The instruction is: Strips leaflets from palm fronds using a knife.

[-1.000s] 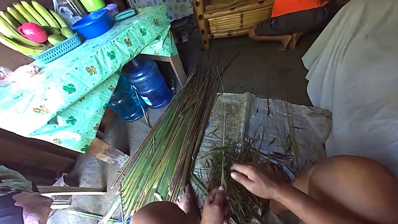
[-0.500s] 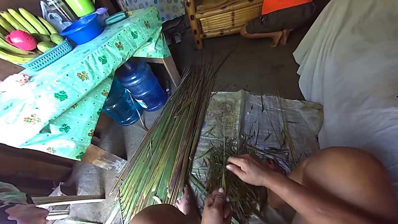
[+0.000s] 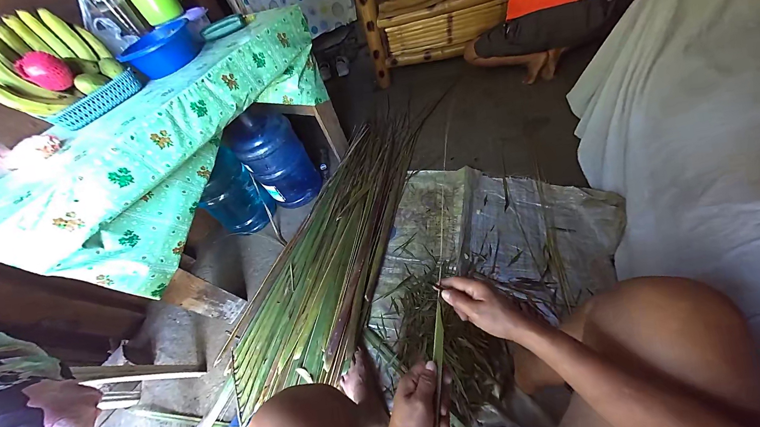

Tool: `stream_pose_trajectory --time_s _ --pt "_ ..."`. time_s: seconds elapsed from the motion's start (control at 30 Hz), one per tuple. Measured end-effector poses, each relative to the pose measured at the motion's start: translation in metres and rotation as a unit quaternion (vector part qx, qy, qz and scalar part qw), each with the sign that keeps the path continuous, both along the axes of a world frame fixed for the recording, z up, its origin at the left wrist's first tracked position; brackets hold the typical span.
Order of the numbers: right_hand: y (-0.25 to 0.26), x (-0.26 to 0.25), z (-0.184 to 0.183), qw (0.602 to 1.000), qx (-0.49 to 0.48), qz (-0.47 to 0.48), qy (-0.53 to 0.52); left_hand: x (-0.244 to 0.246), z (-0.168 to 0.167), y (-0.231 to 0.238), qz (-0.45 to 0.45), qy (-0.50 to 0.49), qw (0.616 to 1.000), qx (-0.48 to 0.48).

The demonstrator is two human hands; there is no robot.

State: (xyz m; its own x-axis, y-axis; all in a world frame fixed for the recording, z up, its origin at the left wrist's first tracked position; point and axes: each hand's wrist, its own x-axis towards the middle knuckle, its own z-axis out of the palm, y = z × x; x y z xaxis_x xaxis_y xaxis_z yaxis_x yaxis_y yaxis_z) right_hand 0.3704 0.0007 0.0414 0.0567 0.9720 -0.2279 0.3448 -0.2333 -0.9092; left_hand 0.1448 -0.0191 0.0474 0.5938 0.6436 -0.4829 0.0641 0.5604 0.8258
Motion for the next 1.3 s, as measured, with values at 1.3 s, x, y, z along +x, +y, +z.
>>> stream_pose_trajectory --time_s 1.3 --pt "-0.031 -0.036 -0.001 0.950 0.159 0.209 -0.168 0.008 0.000 0.010 0.086 -0.024 0.995 -0.042"
